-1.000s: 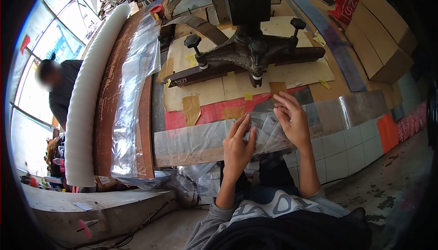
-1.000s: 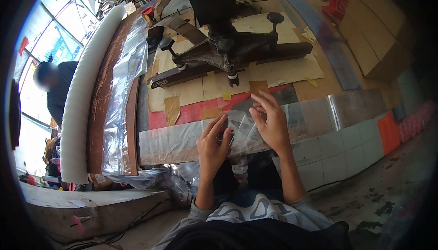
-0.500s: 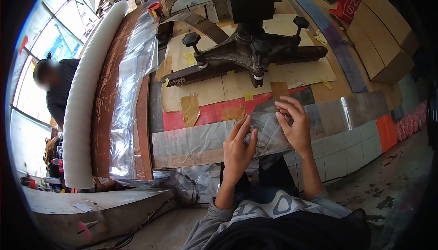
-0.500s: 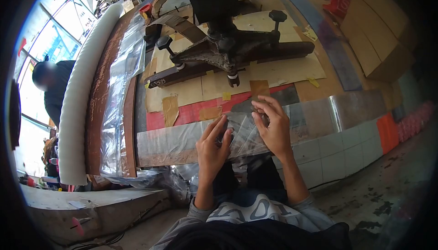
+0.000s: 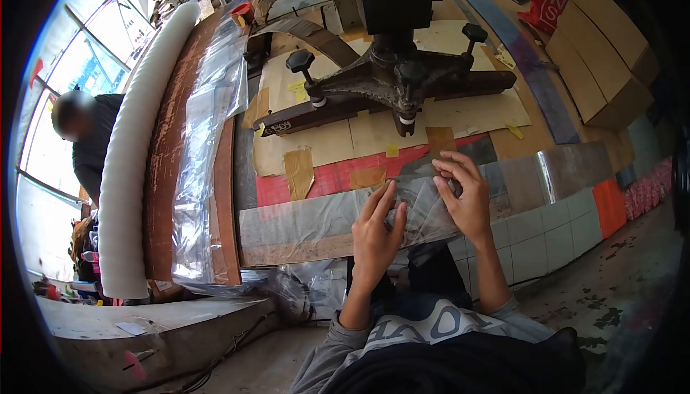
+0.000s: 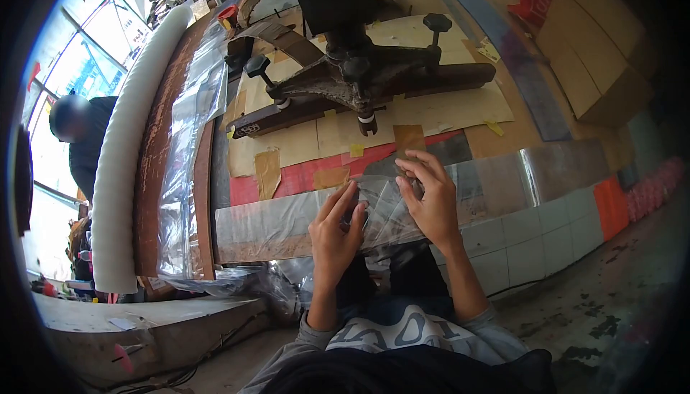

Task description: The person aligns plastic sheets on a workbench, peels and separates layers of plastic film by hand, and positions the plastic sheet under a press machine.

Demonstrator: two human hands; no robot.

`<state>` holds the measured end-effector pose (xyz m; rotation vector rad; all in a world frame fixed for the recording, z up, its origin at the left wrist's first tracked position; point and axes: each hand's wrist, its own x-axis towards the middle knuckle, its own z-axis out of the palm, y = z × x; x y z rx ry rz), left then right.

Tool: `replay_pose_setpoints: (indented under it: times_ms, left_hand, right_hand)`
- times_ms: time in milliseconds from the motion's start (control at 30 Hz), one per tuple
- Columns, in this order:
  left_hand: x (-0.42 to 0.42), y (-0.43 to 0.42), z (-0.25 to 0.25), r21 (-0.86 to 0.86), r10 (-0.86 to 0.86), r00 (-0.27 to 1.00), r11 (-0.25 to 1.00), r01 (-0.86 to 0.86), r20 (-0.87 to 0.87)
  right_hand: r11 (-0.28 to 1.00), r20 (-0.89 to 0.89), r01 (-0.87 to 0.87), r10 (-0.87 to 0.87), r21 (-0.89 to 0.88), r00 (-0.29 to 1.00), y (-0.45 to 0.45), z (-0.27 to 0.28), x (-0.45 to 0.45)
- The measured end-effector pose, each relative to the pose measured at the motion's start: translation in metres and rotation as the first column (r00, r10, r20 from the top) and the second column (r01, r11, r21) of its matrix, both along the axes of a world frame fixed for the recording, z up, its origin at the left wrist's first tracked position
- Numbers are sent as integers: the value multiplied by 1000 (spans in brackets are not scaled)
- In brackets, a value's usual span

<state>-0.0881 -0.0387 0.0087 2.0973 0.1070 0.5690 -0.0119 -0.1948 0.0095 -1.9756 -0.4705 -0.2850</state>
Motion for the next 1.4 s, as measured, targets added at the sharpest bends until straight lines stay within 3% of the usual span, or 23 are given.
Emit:
replay_pose_setpoints:
  times_ms: [1400]
  left_hand:
    - [-1,0,1,-11,-9,999,1000,9,-36]
  right_hand:
    - [1000,-7,20,-20,-11,1000,1,1,-1]
